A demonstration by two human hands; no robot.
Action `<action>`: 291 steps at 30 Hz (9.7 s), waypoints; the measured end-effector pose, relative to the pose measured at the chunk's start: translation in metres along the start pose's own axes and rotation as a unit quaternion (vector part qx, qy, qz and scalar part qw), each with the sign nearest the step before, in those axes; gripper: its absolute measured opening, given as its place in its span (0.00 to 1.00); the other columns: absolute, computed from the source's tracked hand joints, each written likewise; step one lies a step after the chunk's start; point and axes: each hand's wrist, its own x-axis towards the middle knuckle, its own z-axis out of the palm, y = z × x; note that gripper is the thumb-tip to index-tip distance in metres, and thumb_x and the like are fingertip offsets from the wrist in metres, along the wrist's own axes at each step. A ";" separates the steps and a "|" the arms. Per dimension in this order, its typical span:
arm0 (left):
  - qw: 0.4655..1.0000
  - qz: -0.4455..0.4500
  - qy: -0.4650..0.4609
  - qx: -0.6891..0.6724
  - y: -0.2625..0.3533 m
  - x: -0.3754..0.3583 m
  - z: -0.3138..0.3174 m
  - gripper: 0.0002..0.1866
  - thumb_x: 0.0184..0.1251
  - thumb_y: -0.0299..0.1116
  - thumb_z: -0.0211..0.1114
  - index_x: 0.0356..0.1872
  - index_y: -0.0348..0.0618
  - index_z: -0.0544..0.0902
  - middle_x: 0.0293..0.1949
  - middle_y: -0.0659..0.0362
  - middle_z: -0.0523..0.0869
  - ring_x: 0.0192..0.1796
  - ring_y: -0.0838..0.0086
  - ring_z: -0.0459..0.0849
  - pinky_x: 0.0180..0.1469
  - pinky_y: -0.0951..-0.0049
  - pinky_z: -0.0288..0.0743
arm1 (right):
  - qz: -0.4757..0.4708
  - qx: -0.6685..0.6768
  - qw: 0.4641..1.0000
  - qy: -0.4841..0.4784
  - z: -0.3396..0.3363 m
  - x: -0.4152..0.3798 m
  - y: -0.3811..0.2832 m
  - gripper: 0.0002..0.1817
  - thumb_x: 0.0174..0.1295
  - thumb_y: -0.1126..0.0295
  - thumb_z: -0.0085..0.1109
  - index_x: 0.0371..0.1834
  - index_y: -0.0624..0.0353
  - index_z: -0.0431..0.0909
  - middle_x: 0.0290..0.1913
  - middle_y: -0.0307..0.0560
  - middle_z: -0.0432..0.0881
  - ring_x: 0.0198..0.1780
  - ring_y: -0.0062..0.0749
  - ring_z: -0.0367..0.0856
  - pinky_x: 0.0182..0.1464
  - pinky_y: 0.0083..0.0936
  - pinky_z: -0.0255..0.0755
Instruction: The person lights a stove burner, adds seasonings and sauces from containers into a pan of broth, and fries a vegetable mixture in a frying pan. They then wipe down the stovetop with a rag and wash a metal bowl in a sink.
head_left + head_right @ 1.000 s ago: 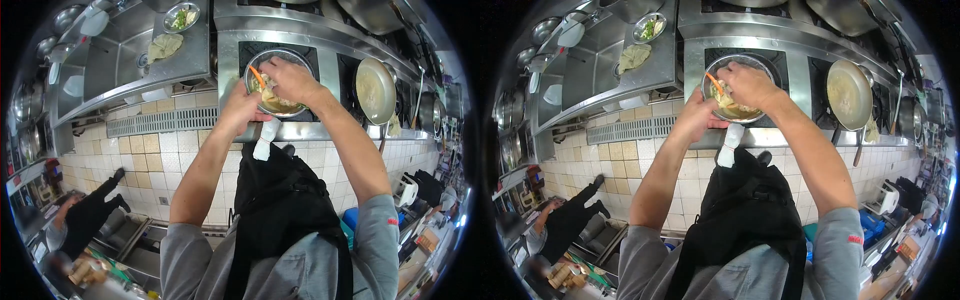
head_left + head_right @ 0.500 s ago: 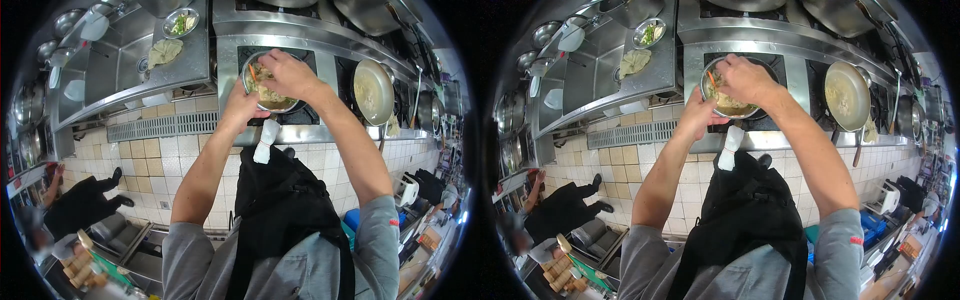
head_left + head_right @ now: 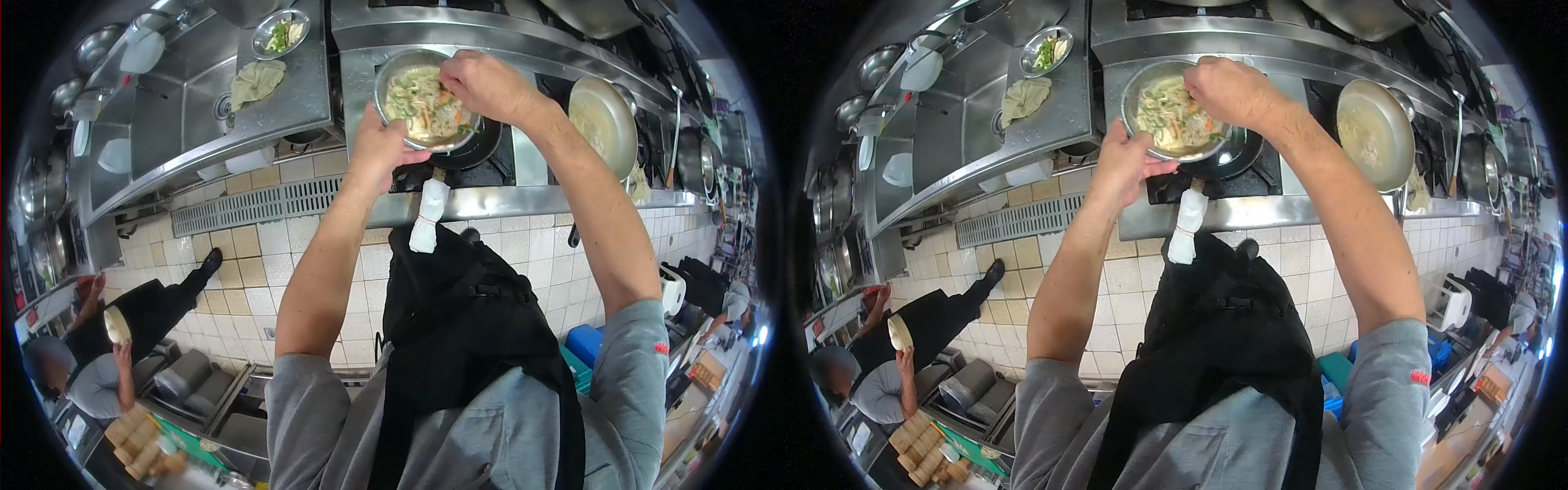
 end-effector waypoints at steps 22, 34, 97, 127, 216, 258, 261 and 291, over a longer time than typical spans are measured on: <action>0.997 0.001 -0.070 0.045 0.073 -0.008 0.012 0.24 0.66 0.21 0.53 0.64 0.34 0.65 0.52 0.44 0.82 0.43 0.59 0.90 0.40 0.64 0.92 | 0.009 -0.036 0.999 0.035 -0.049 0.015 -0.009 0.27 0.53 0.73 0.65 0.59 0.57 0.75 0.50 0.61 0.83 0.52 0.56 0.84 0.54 0.46 0.79; 0.999 -0.002 -0.052 -0.012 0.046 -0.022 0.008 0.22 0.69 0.21 0.50 0.64 0.40 0.65 0.53 0.47 0.81 0.44 0.59 0.89 0.41 0.63 0.90 | -0.038 0.073 0.996 -0.026 -0.014 0.003 -0.038 0.18 0.59 0.73 0.64 0.53 0.60 0.81 0.51 0.56 0.83 0.52 0.57 0.83 0.54 0.43 0.79; 0.775 -0.271 0.543 0.174 -0.476 -0.492 -0.093 0.54 0.60 0.56 0.74 0.74 0.26 0.59 0.66 0.31 0.75 0.69 0.48 0.76 0.68 0.57 0.71 | 0.091 0.479 0.873 -0.012 0.110 -0.290 0.004 0.12 0.70 0.74 0.62 0.55 0.61 0.82 0.30 0.33 0.79 0.29 0.12 0.72 0.30 0.16 0.68; 0.882 -0.123 0.436 0.130 -0.312 -0.448 -0.436 0.42 0.65 0.51 0.72 0.69 0.27 0.70 0.60 0.39 0.82 0.60 0.58 0.84 0.54 0.65 0.80 | -0.034 0.382 0.921 0.067 0.068 -0.017 -0.305 0.13 0.71 0.70 0.62 0.56 0.60 0.83 0.42 0.48 0.87 0.37 0.27 0.85 0.40 0.24 0.80; 0.998 0.018 -0.026 -0.060 0.335 0.387 -0.557 0.11 0.74 0.32 0.64 0.50 0.37 0.81 0.43 0.54 0.88 0.43 0.67 0.88 0.44 0.69 0.81 | 0.223 0.462 0.841 0.175 0.173 0.628 -0.341 0.20 0.72 0.71 0.52 0.67 0.60 0.74 0.41 0.50 0.88 0.41 0.36 0.88 0.45 0.30 0.80; 0.885 0.208 0.009 0.416 0.271 0.289 -0.556 0.19 0.72 0.35 0.63 0.57 0.34 0.81 0.50 0.49 0.87 0.45 0.63 0.87 0.54 0.64 0.80 | 0.786 0.329 0.436 0.290 0.371 -0.146 -0.571 0.23 0.63 0.62 0.58 0.57 0.66 0.79 0.45 0.63 0.87 0.50 0.57 0.86 0.53 0.45 0.79; 0.778 0.300 -0.040 0.551 0.231 0.113 -0.398 0.24 0.74 0.42 0.64 0.66 0.40 0.79 0.56 0.50 0.87 0.46 0.63 0.87 0.56 0.58 0.78 | 0.776 0.352 0.465 0.238 0.369 -0.205 -0.591 0.23 0.63 0.62 0.58 0.57 0.66 0.79 0.46 0.64 0.87 0.51 0.58 0.85 0.54 0.46 0.78; 0.341 0.153 -0.827 0.421 -0.244 -0.367 0.260 0.09 0.71 0.32 0.66 0.44 0.37 0.85 0.41 0.48 0.90 0.44 0.53 0.89 0.49 0.65 0.81 | 0.860 0.236 -0.106 0.440 0.384 -0.389 -0.679 0.22 0.66 0.60 0.57 0.59 0.61 0.81 0.45 0.60 0.87 0.47 0.50 0.87 0.52 0.38 0.80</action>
